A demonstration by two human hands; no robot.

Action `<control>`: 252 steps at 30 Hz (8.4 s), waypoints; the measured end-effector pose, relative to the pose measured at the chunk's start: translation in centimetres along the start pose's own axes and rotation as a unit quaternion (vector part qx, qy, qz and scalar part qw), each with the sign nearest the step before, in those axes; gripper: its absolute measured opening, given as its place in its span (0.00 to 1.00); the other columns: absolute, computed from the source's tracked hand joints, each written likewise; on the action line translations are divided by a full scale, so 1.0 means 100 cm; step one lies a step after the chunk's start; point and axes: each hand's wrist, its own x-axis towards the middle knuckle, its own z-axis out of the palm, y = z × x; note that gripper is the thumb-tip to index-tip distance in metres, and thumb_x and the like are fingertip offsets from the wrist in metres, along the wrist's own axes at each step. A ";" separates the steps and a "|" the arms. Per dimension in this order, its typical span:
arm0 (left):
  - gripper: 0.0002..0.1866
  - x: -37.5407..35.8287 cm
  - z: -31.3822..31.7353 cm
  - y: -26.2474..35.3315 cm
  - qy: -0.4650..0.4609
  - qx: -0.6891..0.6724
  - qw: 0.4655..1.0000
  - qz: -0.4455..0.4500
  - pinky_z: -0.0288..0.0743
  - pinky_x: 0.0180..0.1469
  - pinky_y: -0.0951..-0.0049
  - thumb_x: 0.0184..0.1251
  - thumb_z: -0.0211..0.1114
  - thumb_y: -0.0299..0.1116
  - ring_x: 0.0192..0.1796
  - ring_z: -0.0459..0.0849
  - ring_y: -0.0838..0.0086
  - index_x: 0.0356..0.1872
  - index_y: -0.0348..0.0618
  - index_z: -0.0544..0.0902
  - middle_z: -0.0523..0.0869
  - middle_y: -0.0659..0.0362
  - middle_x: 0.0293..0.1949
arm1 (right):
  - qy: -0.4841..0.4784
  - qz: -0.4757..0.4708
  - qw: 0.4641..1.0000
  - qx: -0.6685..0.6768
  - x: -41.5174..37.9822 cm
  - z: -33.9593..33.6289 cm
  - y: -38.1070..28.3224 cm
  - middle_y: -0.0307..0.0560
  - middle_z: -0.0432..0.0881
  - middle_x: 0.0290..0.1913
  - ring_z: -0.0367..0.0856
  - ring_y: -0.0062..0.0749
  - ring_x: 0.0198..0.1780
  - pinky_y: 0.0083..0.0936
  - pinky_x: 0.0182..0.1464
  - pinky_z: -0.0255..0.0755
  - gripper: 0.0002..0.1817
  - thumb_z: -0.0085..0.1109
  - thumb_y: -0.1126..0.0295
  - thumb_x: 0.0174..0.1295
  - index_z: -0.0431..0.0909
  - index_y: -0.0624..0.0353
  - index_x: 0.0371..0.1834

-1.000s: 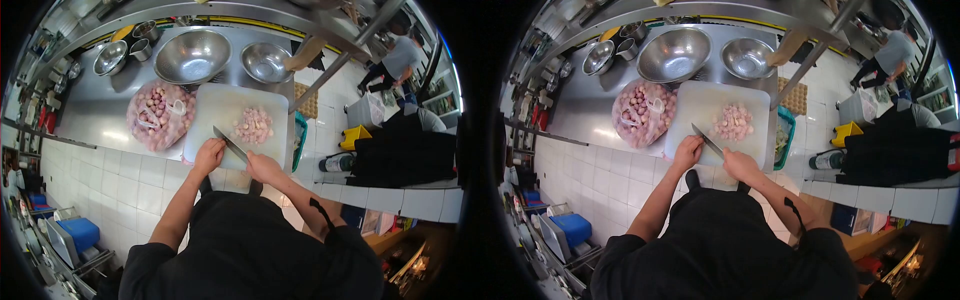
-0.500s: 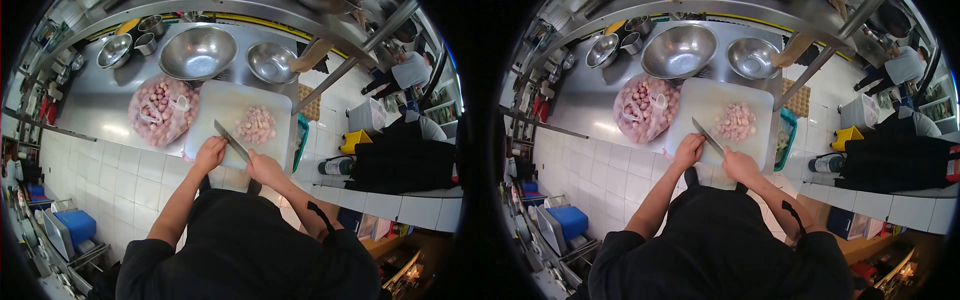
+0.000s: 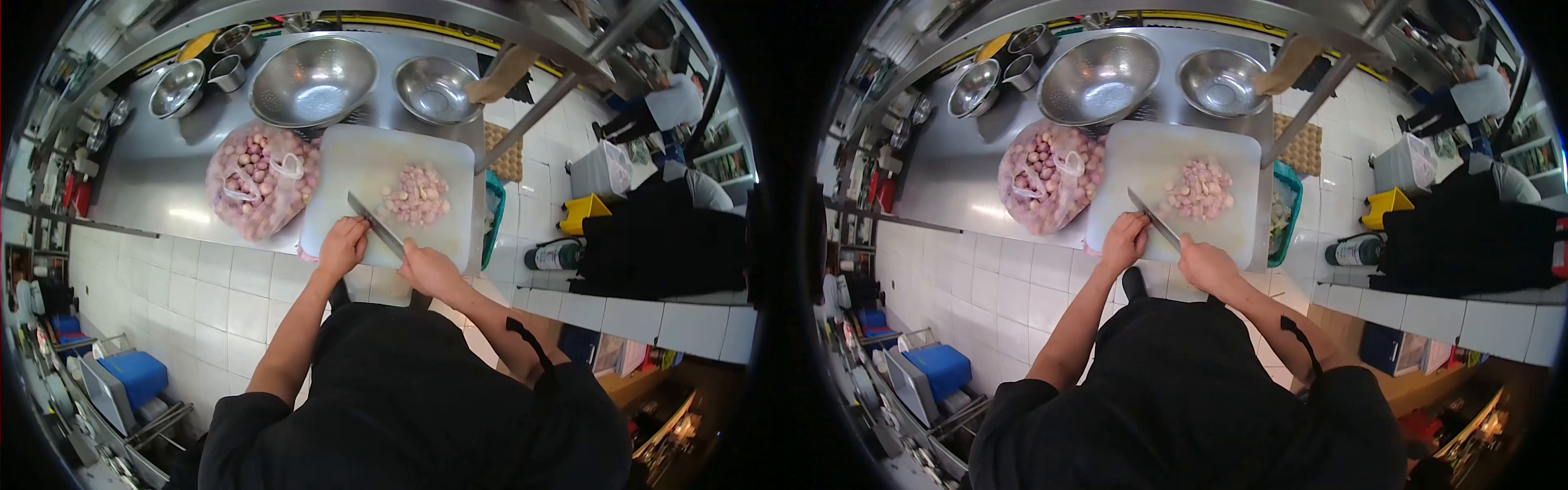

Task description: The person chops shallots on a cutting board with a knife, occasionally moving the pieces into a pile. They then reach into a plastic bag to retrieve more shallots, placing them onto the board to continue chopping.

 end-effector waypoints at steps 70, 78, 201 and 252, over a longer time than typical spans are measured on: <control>0.08 0.018 0.001 0.000 -0.038 -0.040 0.998 -0.041 0.77 0.50 0.57 0.61 0.66 0.21 0.45 0.81 0.53 0.41 0.40 0.84 0.84 0.52 0.41 | 0.062 0.061 0.994 0.065 0.003 -0.001 0.004 0.68 0.86 0.35 0.85 0.68 0.38 0.60 0.43 0.77 0.14 0.52 0.67 0.68 0.71 0.67 0.48; 0.08 0.022 -0.003 -0.002 -0.076 -0.017 0.997 -0.012 0.76 0.50 0.57 0.61 0.65 0.21 0.44 0.80 0.53 0.41 0.38 0.82 0.82 0.52 0.39 | 0.024 0.034 0.997 0.061 0.004 0.018 0.002 0.71 0.84 0.33 0.84 0.71 0.38 0.62 0.44 0.75 0.13 0.51 0.67 0.70 0.68 0.67 0.48; 0.09 0.013 0.000 -0.003 -0.033 0.057 0.996 -0.055 0.68 0.52 0.60 0.62 0.68 0.27 0.48 0.81 0.63 0.43 0.45 0.85 0.86 0.61 0.40 | 0.011 0.038 0.999 -0.022 -0.005 0.005 -0.007 0.67 0.86 0.33 0.87 0.66 0.38 0.59 0.42 0.78 0.13 0.50 0.70 0.68 0.69 0.65 0.52; 0.09 0.002 -0.002 -0.011 -0.004 0.029 0.999 -0.035 0.72 0.52 0.60 0.58 0.70 0.24 0.47 0.82 0.61 0.41 0.43 0.85 0.86 0.59 0.40 | -0.016 0.040 0.999 0.017 -0.008 0.011 -0.015 0.72 0.86 0.35 0.86 0.70 0.39 0.63 0.44 0.77 0.13 0.50 0.70 0.67 0.71 0.69 0.49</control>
